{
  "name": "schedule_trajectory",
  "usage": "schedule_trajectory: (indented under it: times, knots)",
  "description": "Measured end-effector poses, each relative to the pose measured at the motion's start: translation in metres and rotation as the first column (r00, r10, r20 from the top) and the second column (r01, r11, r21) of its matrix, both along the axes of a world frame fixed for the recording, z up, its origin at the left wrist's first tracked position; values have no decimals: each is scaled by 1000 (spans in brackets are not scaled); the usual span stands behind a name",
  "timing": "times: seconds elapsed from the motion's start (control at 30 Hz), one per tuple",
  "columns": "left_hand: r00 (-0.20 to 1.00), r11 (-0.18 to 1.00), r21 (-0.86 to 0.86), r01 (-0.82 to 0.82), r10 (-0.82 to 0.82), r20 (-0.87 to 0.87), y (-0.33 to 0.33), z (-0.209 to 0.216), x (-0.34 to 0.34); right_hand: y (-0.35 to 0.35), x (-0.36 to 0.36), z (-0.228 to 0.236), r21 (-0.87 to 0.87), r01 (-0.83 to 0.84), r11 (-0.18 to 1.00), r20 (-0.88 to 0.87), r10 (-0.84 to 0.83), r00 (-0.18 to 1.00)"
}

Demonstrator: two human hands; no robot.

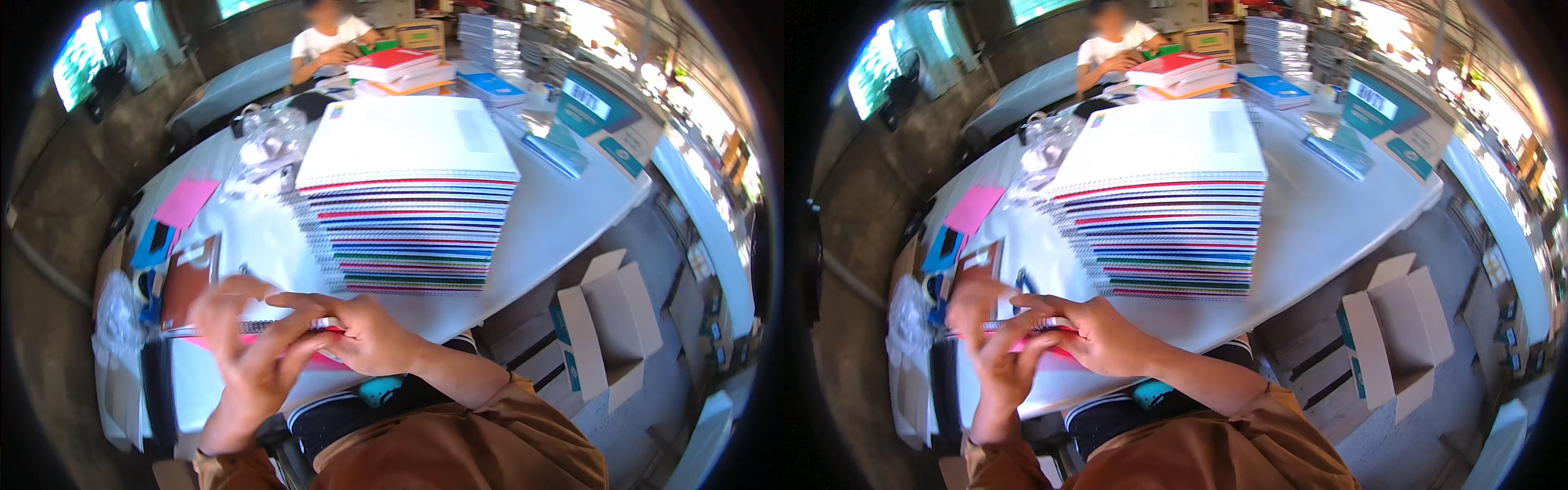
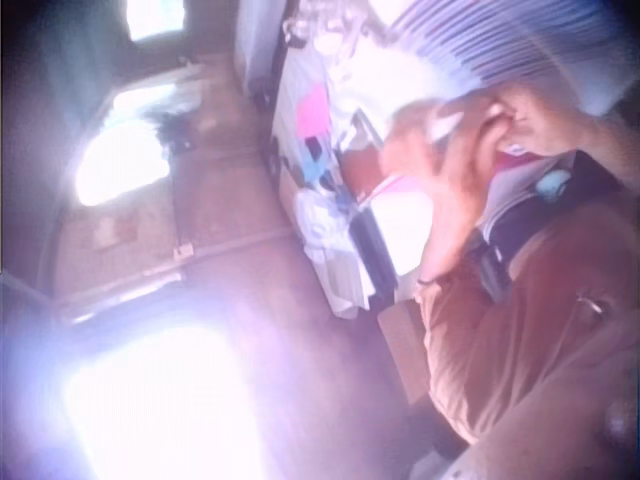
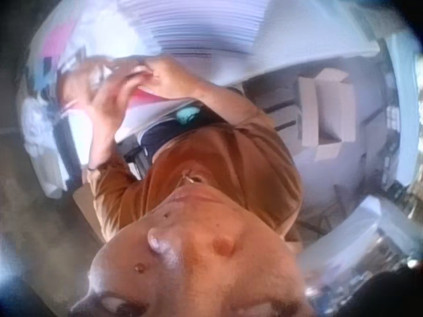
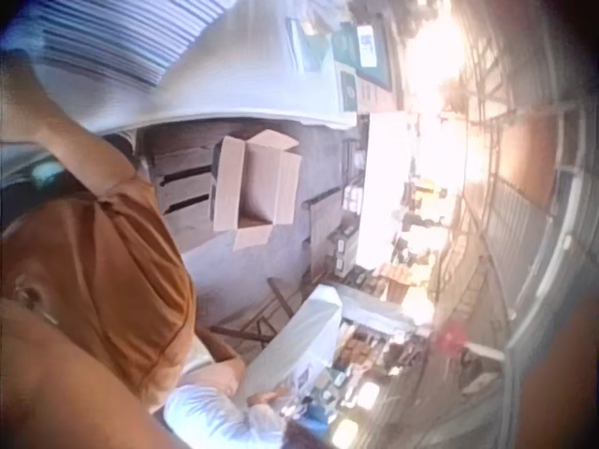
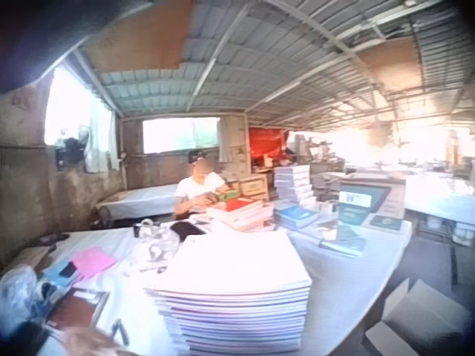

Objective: The person assembles spiral notebooks by picking up covers of different colors, threading the spiral binding through the holes by spinning it with their hands, and then stacking the completed notebooks on top of one another.

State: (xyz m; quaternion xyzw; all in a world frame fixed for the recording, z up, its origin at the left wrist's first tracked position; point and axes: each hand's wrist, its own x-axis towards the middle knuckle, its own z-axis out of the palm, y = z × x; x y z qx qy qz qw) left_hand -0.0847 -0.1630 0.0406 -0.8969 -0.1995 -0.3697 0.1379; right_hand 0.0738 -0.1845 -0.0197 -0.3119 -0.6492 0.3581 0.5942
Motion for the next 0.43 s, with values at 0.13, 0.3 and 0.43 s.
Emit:
schedule_trajectory:
  times: [0.13,0.3,0.43]
  knots:
    - [588,894,-45,-445,329,739,19,-3,3,0,41,31,171,8,985,-499,80,863]
    - [63,310,-119,943,183,981,23,-23,52,33,56,60,272,203,941,-839,128,528]
    - [450,958,-128,257,-1,893,68,27,68,25,122,52,329,896,299,-197,-906,375]
